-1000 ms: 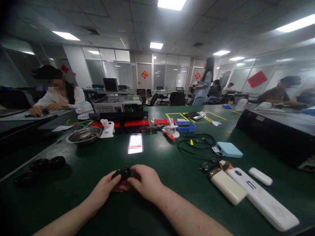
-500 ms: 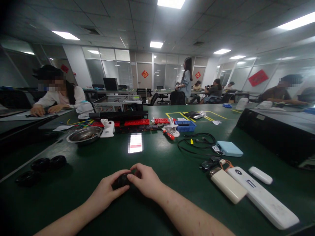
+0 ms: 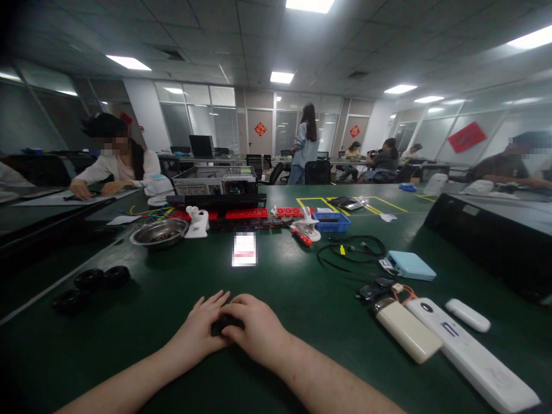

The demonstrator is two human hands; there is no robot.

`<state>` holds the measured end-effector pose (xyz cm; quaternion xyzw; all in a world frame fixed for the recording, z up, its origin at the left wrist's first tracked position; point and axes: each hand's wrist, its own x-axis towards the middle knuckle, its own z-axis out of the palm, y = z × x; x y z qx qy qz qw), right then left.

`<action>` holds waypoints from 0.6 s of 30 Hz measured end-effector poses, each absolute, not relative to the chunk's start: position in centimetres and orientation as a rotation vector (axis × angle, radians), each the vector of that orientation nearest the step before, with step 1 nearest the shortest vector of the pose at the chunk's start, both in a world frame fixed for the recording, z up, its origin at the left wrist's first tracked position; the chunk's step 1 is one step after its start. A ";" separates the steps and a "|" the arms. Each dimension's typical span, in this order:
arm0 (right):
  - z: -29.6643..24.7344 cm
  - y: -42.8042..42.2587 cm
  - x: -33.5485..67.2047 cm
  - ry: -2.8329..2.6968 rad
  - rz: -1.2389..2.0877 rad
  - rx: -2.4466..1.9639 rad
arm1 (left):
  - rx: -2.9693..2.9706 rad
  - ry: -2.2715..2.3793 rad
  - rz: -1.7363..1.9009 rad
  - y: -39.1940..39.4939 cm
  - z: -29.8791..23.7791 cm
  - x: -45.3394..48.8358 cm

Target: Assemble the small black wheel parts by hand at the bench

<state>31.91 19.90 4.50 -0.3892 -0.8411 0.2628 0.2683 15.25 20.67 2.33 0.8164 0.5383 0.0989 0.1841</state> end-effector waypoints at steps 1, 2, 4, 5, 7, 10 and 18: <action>4.7 19.9 31.9 -2.289 0.740 -1.023 | 2.313 1.506 0.251 20.6 2.6 15.3; 4.8 19.8 32.0 -2.312 0.773 -0.990 | 2.321 1.488 0.219 20.4 3.0 15.3; 5.1 19.6 31.9 -2.341 0.824 -0.922 | 2.329 1.439 0.132 20.2 4.3 15.1; 5.2 19.5 31.8 -2.350 0.843 -0.895 | 2.332 1.420 0.076 20.0 5.1 14.9; 5.3 18.9 31.0 -2.365 0.872 -0.865 | 2.326 1.419 -0.031 19.5 7.1 13.8; 4.9 18.1 28.5 -2.396 0.864 -0.834 | 2.287 1.572 0.024 17.9 9.6 10.0; 3.3 20.0 15.4 -2.477 0.785 -0.601 | 1.932 1.957 0.805 4.1 3.7 -1.7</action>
